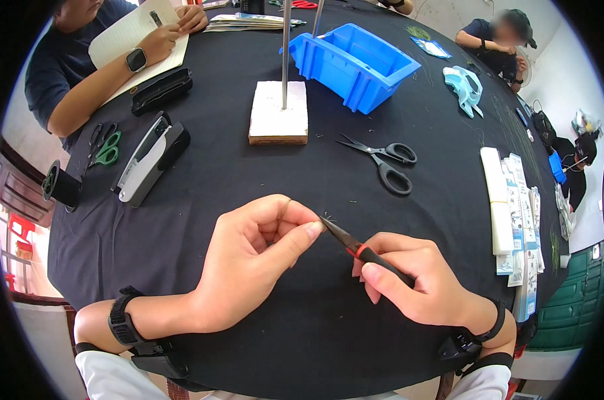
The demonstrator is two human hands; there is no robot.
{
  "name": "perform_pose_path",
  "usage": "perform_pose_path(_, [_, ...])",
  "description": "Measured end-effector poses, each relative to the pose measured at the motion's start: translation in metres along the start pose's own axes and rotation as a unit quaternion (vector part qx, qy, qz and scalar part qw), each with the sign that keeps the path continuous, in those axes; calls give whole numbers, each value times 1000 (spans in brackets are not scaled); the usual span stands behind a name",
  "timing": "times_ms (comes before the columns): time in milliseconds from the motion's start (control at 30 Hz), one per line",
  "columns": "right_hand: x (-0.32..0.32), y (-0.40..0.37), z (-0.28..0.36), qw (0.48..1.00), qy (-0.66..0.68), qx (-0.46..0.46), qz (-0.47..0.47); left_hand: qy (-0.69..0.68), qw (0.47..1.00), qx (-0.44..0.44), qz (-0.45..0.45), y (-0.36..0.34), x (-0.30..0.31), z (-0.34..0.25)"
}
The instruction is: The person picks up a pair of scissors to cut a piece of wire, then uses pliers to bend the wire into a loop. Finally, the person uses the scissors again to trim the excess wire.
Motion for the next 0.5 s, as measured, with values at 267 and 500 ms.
perform_pose_path(267, [1, 0, 2, 999, -44, 22, -16, -1, 1000, 7, -2, 0, 1, 2])
perform_pose_path(500, [-1, 0, 1, 997, -72, 37, -8, 9, 1000, 5, 6, -1, -1, 2])
Point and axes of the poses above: each hand's wrist, its own y-axis towards the middle knuckle, its own x-axis out of the back of the hand, z = x × y, the point moved 7 cm from there along y, towards the middle knuckle, and after that the axes turned 3 degrees about y, right-handed, at the moved point
